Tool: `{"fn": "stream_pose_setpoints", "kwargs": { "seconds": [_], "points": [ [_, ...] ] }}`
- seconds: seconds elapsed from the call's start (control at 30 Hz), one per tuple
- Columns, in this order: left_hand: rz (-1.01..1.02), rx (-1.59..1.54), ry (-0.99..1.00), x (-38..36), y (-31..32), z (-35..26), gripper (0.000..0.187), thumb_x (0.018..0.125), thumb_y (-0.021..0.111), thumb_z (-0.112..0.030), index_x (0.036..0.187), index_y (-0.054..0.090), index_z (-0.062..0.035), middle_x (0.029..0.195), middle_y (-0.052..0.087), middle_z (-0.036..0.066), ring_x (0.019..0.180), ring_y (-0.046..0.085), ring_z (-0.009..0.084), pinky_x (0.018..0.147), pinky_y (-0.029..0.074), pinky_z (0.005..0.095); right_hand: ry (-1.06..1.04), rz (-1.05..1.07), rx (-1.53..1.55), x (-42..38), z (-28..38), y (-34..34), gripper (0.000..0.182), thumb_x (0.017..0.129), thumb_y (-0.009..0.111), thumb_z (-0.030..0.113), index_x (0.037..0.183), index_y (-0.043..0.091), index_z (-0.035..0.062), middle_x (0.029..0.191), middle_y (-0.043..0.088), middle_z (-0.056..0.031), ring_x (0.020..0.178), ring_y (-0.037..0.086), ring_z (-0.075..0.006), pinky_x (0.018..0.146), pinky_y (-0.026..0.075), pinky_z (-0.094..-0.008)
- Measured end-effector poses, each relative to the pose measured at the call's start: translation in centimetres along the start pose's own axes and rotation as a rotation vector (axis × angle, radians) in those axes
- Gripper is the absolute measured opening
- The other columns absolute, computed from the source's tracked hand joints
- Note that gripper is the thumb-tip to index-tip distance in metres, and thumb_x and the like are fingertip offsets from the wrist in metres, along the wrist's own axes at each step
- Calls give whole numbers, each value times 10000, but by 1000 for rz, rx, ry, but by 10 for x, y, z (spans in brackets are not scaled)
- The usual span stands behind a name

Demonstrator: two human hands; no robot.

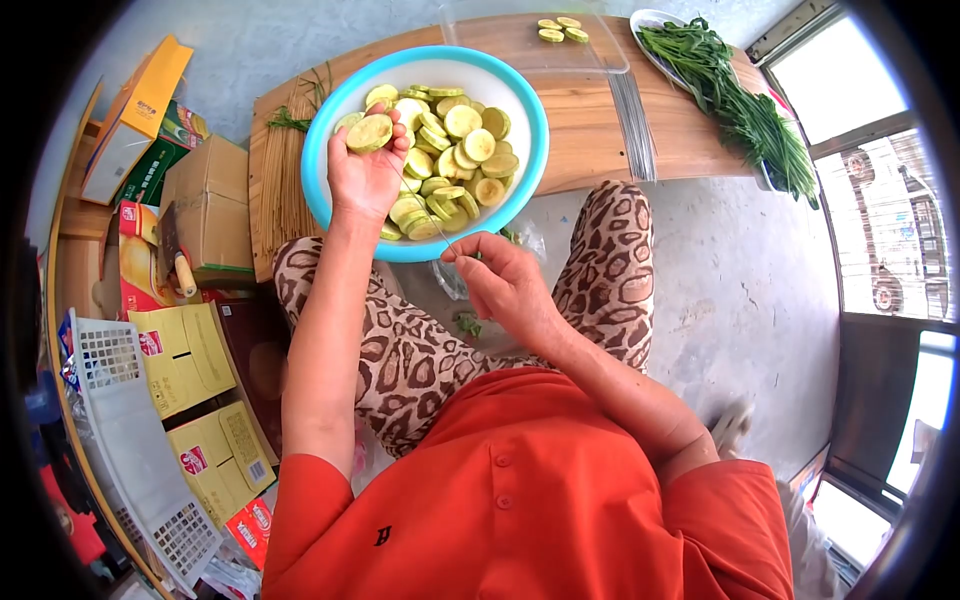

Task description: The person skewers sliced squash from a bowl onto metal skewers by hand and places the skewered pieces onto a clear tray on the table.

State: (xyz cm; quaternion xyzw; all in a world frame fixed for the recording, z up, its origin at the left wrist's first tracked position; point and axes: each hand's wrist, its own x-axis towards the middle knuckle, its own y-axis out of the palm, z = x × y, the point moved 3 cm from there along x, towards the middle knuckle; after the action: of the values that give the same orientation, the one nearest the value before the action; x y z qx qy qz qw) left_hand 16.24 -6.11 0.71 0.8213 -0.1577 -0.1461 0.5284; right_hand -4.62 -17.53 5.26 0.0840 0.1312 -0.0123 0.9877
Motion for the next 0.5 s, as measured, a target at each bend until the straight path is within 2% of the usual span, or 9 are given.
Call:
{"fn": "stream_pose_setpoints", "kwargs": {
  "seconds": [0.17, 0.5],
  "points": [
    [-10, 11, 5, 0, 1, 0, 475, 918, 345, -326, 1135, 537, 50, 1011, 570, 201, 827, 509, 268, 726, 442, 352, -15, 2, 24, 2, -2, 0, 153, 954, 484, 147, 1012, 574, 38, 564, 451, 48, 452, 382, -26, 422, 295, -194],
    [-22, 29, 20, 1, 2, 0, 472, 921, 339, -324, 1132, 537, 50, 1006, 573, 196, 825, 513, 264, 724, 446, 351, 1, -3, -3, 1, 2, 0, 181, 964, 467, 158, 1036, 583, 39, 579, 447, 43, 463, 373, -30, 461, 317, -190]
  ]
}}
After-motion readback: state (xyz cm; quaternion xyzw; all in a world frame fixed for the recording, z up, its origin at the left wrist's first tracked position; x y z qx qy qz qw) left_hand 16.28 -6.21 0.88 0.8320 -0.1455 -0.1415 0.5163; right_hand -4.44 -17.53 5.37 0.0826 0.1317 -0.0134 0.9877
